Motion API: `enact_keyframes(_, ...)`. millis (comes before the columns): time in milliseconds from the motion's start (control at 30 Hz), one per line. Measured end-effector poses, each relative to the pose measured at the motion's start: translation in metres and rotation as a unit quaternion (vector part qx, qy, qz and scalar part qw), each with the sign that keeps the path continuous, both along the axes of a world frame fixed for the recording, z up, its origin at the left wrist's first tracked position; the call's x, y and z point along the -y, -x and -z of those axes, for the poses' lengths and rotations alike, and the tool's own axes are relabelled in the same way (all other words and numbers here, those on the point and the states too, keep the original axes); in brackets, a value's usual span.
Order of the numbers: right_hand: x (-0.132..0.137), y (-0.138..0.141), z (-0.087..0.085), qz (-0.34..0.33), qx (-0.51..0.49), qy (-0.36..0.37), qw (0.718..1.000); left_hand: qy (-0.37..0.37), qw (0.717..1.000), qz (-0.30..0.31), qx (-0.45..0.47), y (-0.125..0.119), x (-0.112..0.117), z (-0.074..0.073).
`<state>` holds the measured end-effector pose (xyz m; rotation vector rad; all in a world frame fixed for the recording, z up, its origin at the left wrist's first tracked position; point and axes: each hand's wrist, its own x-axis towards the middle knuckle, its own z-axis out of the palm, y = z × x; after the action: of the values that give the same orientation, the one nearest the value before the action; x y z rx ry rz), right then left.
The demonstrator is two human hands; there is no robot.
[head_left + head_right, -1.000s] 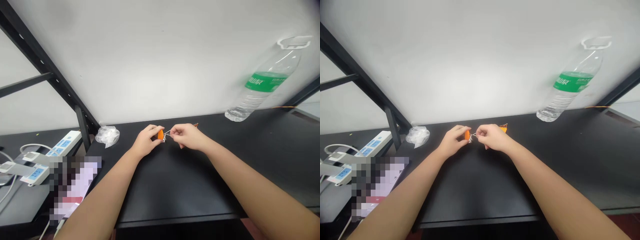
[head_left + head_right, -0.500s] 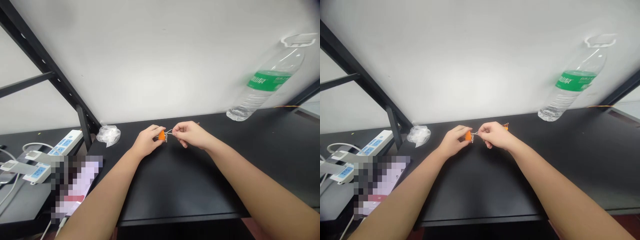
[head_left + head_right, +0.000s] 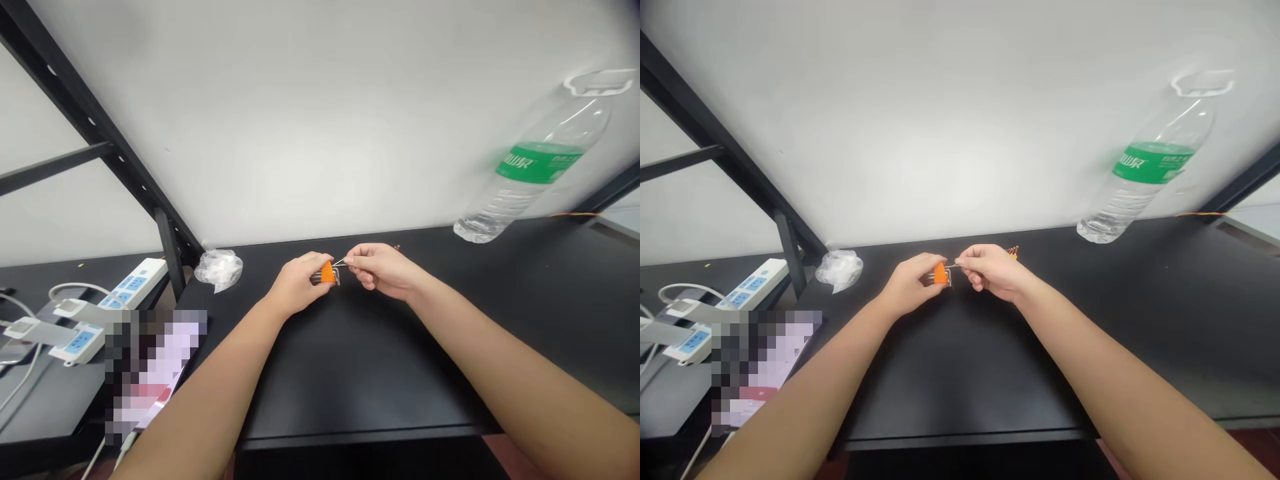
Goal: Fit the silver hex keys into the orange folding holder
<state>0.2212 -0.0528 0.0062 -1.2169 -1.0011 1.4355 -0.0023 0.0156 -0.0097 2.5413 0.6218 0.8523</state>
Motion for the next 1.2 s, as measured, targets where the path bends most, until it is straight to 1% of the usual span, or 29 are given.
enact_keyframes(100,-0.001,0.01,0.008,-0.009,-0.026,0.007,1.0,-0.013,1.0,0.007,-0.02,-0.002,0.005,-0.004)
enact_keyframes(167,-0.001,0.019,0.011,0.012,-0.031,-0.016,0.999,-0.014,1.0,0.001,-0.027,-0.002,0.007,-0.005)
enact_keyframes(267,0.002,0.033,0.011,0.061,-0.023,-0.052,0.997,-0.009,0.999,-0.026,-0.017,-0.001,0.005,-0.004)
enact_keyframes(333,0.006,0.039,0.008,0.064,-0.017,-0.056,0.996,-0.01,0.999,-0.04,-0.009,0.0,0.003,-0.001)
enact_keyframes(400,0.011,0.043,0.004,0.045,-0.018,-0.046,0.998,-0.011,0.999,-0.049,-0.001,0.001,0.0,0.001)
enact_keyframes(467,0.017,0.044,0.001,0.017,0.001,-0.029,0.999,-0.012,0.998,-0.056,0.003,0.002,-0.002,0.003)
enact_keyframes(567,0.02,0.038,-0.002,-0.038,0.082,-0.023,0.996,-0.008,0.998,-0.057,0.005,0.004,-0.004,0.003)
enact_keyframes(600,0.02,0.034,-0.001,-0.051,0.115,-0.03,0.992,-0.006,0.998,-0.055,0.005,0.004,-0.004,0.003)
enact_keyframes(633,0.017,0.029,0.0,-0.051,0.152,-0.045,0.986,-0.005,0.999,-0.054,0.005,0.004,-0.004,0.004)
enact_keyframes(667,0.014,0.023,0.002,-0.032,0.2,-0.07,0.977,-0.004,0.999,-0.053,0.005,0.004,-0.004,0.004)
enact_keyframes(700,0.01,0.017,0.004,-0.001,0.257,-0.102,0.961,-0.005,0.999,-0.053,0.005,0.004,-0.003,0.005)
enact_keyframes(733,0.004,0.01,0.008,0.044,0.326,-0.143,0.934,-0.007,0.998,-0.054,0.005,0.003,-0.003,0.006)
enact_keyframes(767,-0.002,0.003,0.013,0.086,0.398,-0.185,0.895,-0.008,0.999,-0.054,0.003,0.003,-0.003,0.007)
enact_keyframes(800,-0.008,-0.003,0.018,0.098,0.462,-0.213,0.855,-0.009,0.999,-0.052,-0.001,0.002,-0.002,0.007)
enact_keyframes(833,-0.014,-0.008,0.023,0.091,0.508,-0.225,0.827,-0.01,0.999,-0.048,-0.006,0.001,-0.002,0.008)
enact_keyframes(867,-0.019,-0.012,0.028,0.076,0.544,-0.226,0.805,-0.013,0.999,-0.043,-0.011,0.001,-0.002,0.008)
enact_keyframes(967,-0.03,-0.015,0.04,0.037,0.631,-0.204,0.748,-0.038,0.999,-0.028,-0.017,0.0,-0.002,0.004)
enact_keyframes(1033,-0.033,-0.011,0.042,0.019,0.666,-0.191,0.721,-0.055,0.998,-0.023,-0.013,0.0,-0.002,0.002)
enact_keyframes(1100,-0.033,-0.008,0.039,0.007,0.679,-0.187,0.71,-0.056,0.998,-0.024,-0.006,0.0,-0.003,0.0)
enact_keyframes(1133,-0.032,-0.006,0.036,0.003,0.68,-0.185,0.71,-0.052,0.998,-0.027,-0.002,0.0,-0.002,-0.001)
enact_keyframes(1200,-0.03,-0.004,0.029,-0.011,0.669,-0.169,0.723,-0.042,0.999,-0.029,0.005,0.0,-0.002,0.0)
